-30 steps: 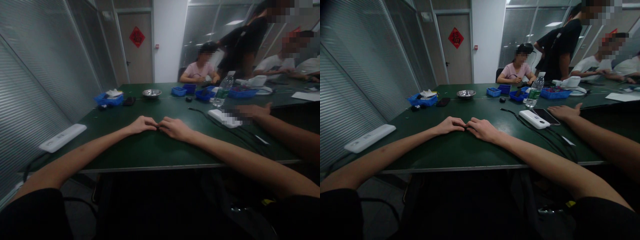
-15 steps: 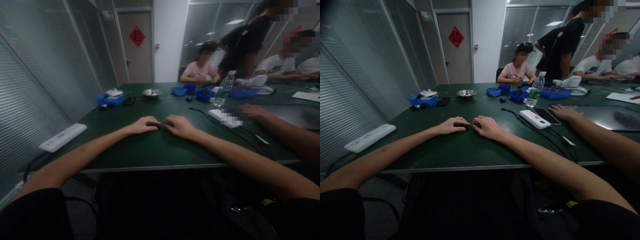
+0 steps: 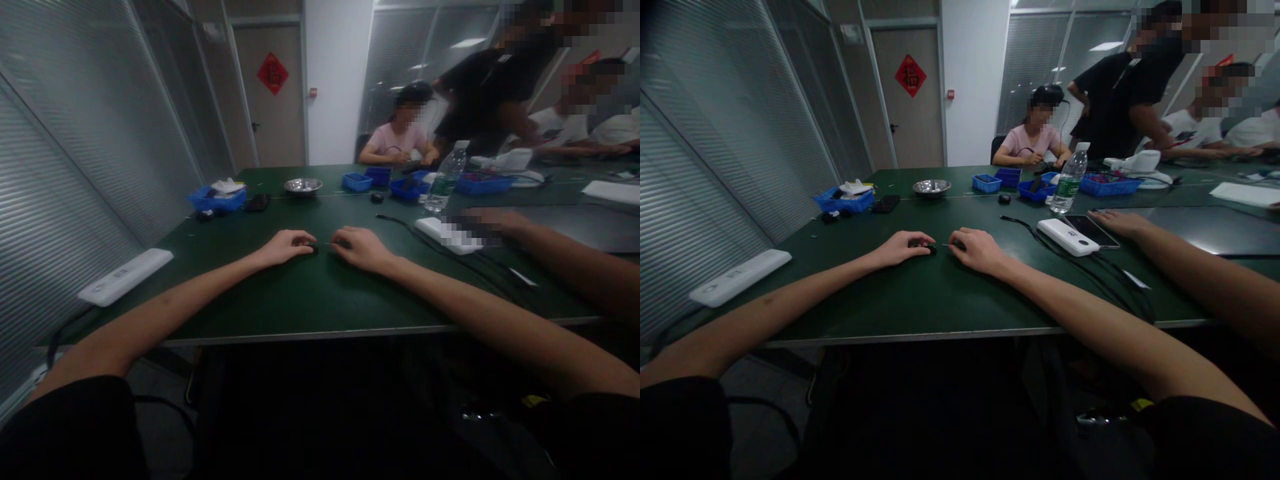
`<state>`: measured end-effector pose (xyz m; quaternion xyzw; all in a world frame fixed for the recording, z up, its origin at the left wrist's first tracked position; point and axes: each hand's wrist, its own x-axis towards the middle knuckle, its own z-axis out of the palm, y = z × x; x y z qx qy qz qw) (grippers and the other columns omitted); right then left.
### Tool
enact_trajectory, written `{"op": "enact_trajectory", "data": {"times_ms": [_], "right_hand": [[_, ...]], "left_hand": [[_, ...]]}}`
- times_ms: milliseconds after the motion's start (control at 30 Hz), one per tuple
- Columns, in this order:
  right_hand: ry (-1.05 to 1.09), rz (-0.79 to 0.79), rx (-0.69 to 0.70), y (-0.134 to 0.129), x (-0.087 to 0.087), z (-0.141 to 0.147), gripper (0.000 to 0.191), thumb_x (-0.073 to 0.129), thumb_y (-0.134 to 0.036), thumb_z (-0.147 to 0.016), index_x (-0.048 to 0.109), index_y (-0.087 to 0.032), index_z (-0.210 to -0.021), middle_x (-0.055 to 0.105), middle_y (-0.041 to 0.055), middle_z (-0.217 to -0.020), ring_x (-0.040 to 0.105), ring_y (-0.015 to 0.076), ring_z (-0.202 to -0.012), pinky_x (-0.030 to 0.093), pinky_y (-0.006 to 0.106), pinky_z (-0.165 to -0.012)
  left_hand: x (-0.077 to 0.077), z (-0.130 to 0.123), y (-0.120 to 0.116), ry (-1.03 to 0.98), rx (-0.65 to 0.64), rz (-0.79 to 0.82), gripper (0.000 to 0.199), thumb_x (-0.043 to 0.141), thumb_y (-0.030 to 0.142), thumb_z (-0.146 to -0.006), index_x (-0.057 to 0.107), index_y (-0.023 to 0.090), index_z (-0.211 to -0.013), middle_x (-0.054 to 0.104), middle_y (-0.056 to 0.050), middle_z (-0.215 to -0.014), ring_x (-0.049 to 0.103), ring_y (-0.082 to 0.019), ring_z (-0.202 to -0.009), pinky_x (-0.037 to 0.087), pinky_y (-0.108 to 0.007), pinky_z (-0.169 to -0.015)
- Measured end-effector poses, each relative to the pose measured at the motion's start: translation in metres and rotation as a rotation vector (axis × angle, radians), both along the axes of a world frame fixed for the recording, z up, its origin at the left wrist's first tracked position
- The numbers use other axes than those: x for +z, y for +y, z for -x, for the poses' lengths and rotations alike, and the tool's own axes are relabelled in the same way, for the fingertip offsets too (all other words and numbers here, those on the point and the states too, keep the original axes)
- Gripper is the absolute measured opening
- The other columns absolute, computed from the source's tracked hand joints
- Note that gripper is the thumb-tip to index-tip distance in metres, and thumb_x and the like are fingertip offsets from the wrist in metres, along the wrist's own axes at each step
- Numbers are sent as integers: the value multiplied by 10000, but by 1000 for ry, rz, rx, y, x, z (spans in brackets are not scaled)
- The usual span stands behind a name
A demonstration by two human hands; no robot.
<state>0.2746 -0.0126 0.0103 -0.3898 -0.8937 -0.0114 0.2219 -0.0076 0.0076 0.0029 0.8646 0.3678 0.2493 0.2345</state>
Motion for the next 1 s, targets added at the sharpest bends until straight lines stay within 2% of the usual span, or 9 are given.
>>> {"op": "enact_trajectory", "data": {"times_ms": [67, 167, 300, 400, 567, 733, 867, 1000], "right_hand": [[-4, 2, 4, 0, -1, 1, 210, 586, -354, -1007, 713, -216, -1101, 713, 81, -1027, 630, 209, -860, 401, 304, -740], [2, 2, 17, 0, 0, 1, 215, 575, -357, -1014, 709, -217, -1105, 712, 78, -1027, 631, 205, -857, 406, 302, -747], [-6, 13, 24, -1, 1, 0, 201, 581, -343, -1010, 702, -212, -1102, 714, 82, -1038, 636, 209, -880, 411, 301, -760], [-11, 23, 23, -1, 1, 0, 203, 581, -343, -1010, 701, -213, -1111, 716, 85, -1054, 640, 209, -888, 413, 300, -762], [6, 24, 40, -2, 2, 0, 207, 579, -344, -1011, 701, -211, -1111, 713, 80, -1046, 636, 202, -867, 417, 301, -755], [10, 36, 52, -3, 3, -2, 201, 587, -338, -1005, 700, -204, -1105, 714, 83, -1052, 630, 198, -859, 421, 302, -752], [5, 30, 61, -2, 2, -2, 208, 577, -344, -1011, 693, -200, -1105, 712, 81, -1057, 624, 192, -855, 416, 300, -749], [-4, 21, 63, 1, -1, -2, 210, 579, -352, -1011, 688, -202, -1109, 714, 77, -1056, 616, 190, -849, 410, 302, -745]], "left_hand": [[-2, -3, 0, -3, 41, -64, 312, 724, 422, -921, 777, 196, -1129, 727, -80, -1076, 669, -224, -953, 521, -342, -829], [-3, -5, 0, -8, 22, -158, 246, 726, 381, -924, 772, 199, -1083, 703, -94, -1249, 663, -238, -1064, 525, -347, -861], [-1, -6, -4, 43, -7, -150, 237, 677, 335, -967, 747, 205, -1152, 751, -69, -1153, 686, -223, -1003, 519, -366, -915], [2, -5, -4, 60, -31, -164, 219, 681, 325, -962, 753, 202, -1129, 753, -72, -1135, 688, -228, -1013, 514, -375, -950], [2, 11, 12, 86, -7, -142, 240, 709, 350, -926, 751, 199, -1107, 749, -86, -1123, 690, -249, -1049, 515, -397, -959], [4, 61, 47, 140, 175, -23, 327, 715, 390, -882, 750, 205, -1148, 739, -97, -1198, 684, -262, -1102, 516, -402, -968], [8, 121, 72, 216, 459, -12, 332, 743, 338, -818, 772, 186, -1112, 759, -103, -1148, 693, -257, -1074, 512, -366, -962], [13, 185, 83, 279, 689, 12, 337, 745, 269, -786, 791, 171, -1105, 775, -104, -1136, 702, -255, -1058, 518, -340, -951]]}}
